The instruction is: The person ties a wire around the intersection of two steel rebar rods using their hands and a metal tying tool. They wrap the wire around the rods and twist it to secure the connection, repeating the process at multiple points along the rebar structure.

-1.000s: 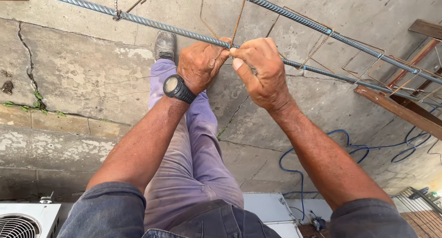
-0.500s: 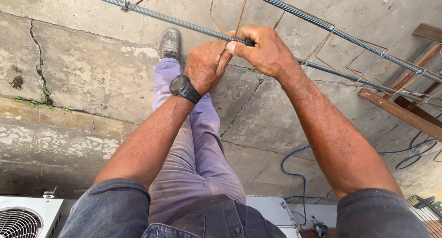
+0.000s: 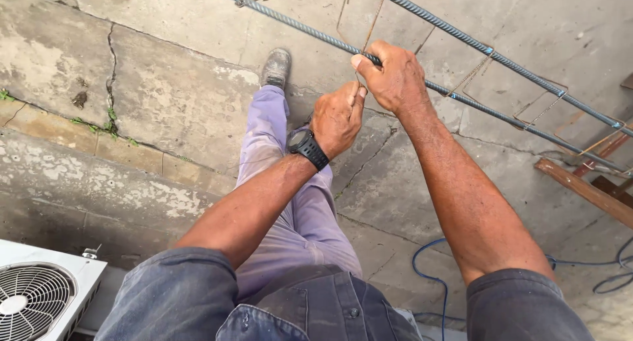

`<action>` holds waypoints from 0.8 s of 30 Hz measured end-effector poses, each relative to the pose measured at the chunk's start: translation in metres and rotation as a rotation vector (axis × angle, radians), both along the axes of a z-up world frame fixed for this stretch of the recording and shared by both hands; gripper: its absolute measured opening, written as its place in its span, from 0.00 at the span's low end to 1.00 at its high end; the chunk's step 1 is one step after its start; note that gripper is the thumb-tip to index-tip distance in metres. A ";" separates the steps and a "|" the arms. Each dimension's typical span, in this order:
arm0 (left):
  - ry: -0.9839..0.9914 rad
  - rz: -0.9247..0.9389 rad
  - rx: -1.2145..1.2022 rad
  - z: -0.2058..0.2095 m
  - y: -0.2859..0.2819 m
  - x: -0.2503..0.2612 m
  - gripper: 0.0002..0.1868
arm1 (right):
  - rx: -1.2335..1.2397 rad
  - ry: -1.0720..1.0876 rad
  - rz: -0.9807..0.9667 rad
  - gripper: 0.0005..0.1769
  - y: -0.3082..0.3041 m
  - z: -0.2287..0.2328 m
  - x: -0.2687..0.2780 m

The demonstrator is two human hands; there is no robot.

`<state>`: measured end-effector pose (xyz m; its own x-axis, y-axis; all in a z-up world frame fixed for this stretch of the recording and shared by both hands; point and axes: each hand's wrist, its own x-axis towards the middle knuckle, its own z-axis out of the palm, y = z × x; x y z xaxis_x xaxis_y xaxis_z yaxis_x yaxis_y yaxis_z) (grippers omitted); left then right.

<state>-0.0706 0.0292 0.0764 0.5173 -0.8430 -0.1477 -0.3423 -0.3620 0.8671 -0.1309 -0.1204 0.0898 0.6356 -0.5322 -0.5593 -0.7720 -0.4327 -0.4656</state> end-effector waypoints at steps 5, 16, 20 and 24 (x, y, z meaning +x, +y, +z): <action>0.014 -0.018 0.104 -0.002 -0.002 -0.007 0.13 | 0.081 0.074 -0.092 0.22 -0.001 0.018 0.012; -0.095 -0.201 0.303 0.106 0.055 0.050 0.43 | -0.303 -0.411 -0.130 0.21 0.016 0.066 -0.009; 0.197 -0.269 0.470 0.196 0.152 0.090 0.33 | -0.179 -0.556 -0.278 0.12 0.036 0.126 -0.047; 0.619 -0.151 0.886 0.276 0.271 0.084 0.37 | 0.129 -0.074 -0.400 0.18 0.070 0.137 -0.110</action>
<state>0.0132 0.2999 0.3520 0.0443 -0.3577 -0.9328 -0.0298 -0.9338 0.3567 -0.2408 -0.0505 0.2267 0.4340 -0.6735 -0.5983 -0.8297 -0.0399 -0.5568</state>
